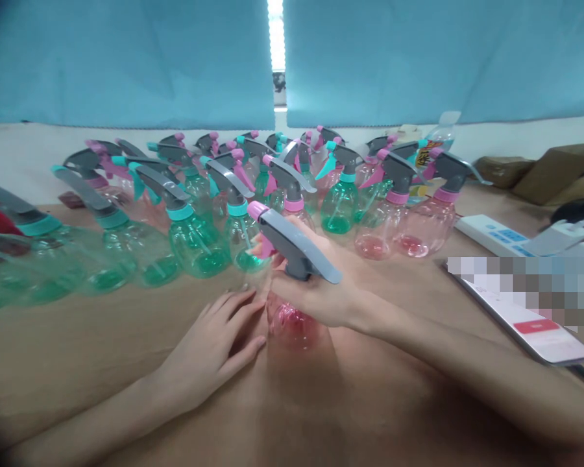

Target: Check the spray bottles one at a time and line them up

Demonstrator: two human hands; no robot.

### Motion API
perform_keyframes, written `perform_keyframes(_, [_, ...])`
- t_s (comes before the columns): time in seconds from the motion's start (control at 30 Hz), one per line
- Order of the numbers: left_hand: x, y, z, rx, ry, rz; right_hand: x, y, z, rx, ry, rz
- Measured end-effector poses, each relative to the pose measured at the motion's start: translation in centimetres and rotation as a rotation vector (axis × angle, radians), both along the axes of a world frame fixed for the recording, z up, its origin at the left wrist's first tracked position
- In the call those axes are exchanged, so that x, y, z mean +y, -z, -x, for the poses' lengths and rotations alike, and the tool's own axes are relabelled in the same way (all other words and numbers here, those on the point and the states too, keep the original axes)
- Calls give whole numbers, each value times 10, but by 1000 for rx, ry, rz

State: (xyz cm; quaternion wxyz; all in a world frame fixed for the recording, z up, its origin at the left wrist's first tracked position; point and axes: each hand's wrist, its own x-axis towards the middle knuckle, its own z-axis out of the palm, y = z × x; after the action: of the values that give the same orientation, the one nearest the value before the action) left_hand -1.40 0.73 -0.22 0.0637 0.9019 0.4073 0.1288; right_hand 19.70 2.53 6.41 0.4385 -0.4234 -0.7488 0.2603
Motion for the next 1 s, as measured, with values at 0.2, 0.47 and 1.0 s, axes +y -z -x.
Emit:
perform_keyframes(0.2, [-1, 0, 0, -3, -2, -8, 4, 8, 3, 107, 0, 79])
perform_keyframes(0.47, [0, -1, 1, -1, 4, -8, 3, 12, 2, 83, 14, 50])
perform_keyframes(1.0, [1, -1, 0, -4, 7, -11, 3, 14, 2, 100, 45, 55])
